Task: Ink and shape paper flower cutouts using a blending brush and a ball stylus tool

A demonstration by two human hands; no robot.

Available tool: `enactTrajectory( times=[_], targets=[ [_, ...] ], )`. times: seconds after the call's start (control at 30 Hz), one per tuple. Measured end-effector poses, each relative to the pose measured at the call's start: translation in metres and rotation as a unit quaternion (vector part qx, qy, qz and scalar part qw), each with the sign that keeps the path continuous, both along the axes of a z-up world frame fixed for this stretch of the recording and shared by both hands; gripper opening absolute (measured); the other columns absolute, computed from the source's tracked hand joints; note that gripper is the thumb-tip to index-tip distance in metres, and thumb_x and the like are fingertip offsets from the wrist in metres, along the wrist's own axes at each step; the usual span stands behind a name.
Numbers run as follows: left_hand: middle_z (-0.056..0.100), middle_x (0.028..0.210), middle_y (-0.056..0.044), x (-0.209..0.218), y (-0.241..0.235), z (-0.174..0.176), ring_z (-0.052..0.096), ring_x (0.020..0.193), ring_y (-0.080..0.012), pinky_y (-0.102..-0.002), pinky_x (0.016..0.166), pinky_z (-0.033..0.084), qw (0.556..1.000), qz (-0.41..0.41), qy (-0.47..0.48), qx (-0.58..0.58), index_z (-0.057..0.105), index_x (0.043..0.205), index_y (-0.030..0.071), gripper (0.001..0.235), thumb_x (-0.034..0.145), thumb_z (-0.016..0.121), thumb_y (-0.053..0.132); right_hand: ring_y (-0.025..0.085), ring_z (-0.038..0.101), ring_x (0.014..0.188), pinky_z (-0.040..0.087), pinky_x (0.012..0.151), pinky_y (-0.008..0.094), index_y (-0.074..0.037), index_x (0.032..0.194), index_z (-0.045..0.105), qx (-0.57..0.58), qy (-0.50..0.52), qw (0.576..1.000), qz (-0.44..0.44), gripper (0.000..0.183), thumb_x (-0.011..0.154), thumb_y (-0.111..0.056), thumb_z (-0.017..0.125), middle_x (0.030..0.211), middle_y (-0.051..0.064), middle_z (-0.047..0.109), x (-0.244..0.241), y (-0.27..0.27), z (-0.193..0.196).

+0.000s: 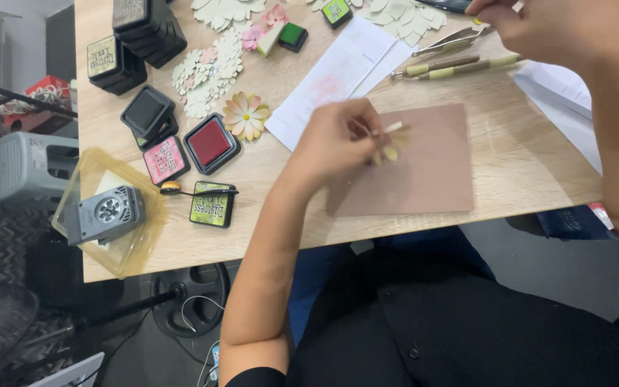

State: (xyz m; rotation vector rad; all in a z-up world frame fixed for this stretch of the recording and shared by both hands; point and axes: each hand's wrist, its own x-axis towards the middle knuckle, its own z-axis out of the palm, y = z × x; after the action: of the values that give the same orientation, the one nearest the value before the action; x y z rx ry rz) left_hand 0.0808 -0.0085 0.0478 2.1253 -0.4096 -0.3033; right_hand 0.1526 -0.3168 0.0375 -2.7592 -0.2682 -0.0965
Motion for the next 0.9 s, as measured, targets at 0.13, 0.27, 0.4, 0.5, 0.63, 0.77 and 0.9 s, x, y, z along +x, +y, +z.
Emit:
enactTrajectory(
  times=[0.13,0.27,0.4,0.5,0.63,0.77,0.9],
  targets=[
    [0.070,0.084,-0.001,0.018,0.005,-0.008,0.061,0.066,-0.0066,-0.020,0.062,0.048,0.960,0.097,0.057,-0.256,0.071,0.096,0.008,0.013,0.084,0.077,0.008,0.027,0.063,0.071,0.041,0.062,0.040,-0.026,0.121,0.079,0.032,0.073,0.997,-0.020,0.019,0.113,-0.029,0.062,0.091,0.005,0.076,0.007,0.011,-0.006],
    [0.066,0.075,-0.001,0.025,0.005,-0.036,0.058,0.067,-0.0083,-0.022,0.065,0.048,0.936,0.115,0.084,-0.322,0.072,0.092,0.007,0.013,0.085,0.078,0.015,0.030,0.055,0.072,0.040,0.062,0.048,-0.006,0.103,0.066,0.051,0.014,0.996,-0.071,0.053,0.132,-0.049,0.067,0.085,0.009,0.060,0.004,0.003,-0.005],
    [0.072,0.086,-0.011,0.025,0.003,-0.058,0.074,0.075,-0.0154,-0.021,0.062,0.061,0.894,0.130,0.060,-0.425,0.073,0.110,-0.004,0.029,0.086,0.083,0.010,0.031,0.059,0.076,0.042,0.067,0.047,-0.012,0.120,0.068,0.019,0.064,0.997,-0.049,0.035,0.121,-0.047,0.066,0.090,0.008,0.063,0.006,0.010,-0.004],
    [0.069,0.082,-0.006,0.018,0.001,-0.042,0.068,0.074,-0.0122,-0.022,0.063,0.056,0.909,0.135,0.062,-0.390,0.072,0.098,0.002,0.019,0.088,0.079,0.016,0.032,0.062,0.080,0.043,0.071,0.047,-0.017,0.135,0.069,-0.005,0.099,0.995,-0.028,0.036,0.112,-0.045,0.065,0.093,0.006,0.065,0.010,0.020,0.001],
    [0.066,0.075,0.000,0.018,0.002,-0.042,0.057,0.069,-0.0082,-0.023,0.062,0.049,0.917,0.132,0.061,-0.371,0.071,0.080,0.012,0.014,0.088,0.076,0.022,0.035,0.070,0.103,0.052,0.080,0.048,-0.029,0.140,0.071,-0.131,0.099,0.986,-0.002,0.040,0.106,-0.044,0.056,0.104,0.005,0.080,0.011,0.037,-0.004],
    [0.068,0.069,-0.004,0.015,0.002,-0.036,0.055,0.066,-0.0094,-0.024,0.062,0.047,0.915,0.128,0.065,-0.377,0.070,0.088,0.008,0.014,0.090,0.074,0.022,0.035,0.071,0.103,0.052,0.081,0.048,-0.029,0.132,0.075,-0.148,0.043,0.988,0.019,0.034,0.108,-0.044,0.056,0.100,0.004,0.081,0.019,0.032,-0.024],
    [0.066,0.069,-0.007,0.017,0.002,-0.038,0.055,0.065,-0.0110,-0.025,0.060,0.044,0.903,0.124,0.059,-0.406,0.070,0.089,0.008,0.011,0.091,0.074,0.019,0.041,0.070,0.106,0.054,0.081,0.051,-0.029,0.131,0.076,-0.138,0.016,0.990,0.029,0.034,0.107,-0.043,0.056,0.104,0.013,0.080,0.018,0.032,-0.025]
  ],
)
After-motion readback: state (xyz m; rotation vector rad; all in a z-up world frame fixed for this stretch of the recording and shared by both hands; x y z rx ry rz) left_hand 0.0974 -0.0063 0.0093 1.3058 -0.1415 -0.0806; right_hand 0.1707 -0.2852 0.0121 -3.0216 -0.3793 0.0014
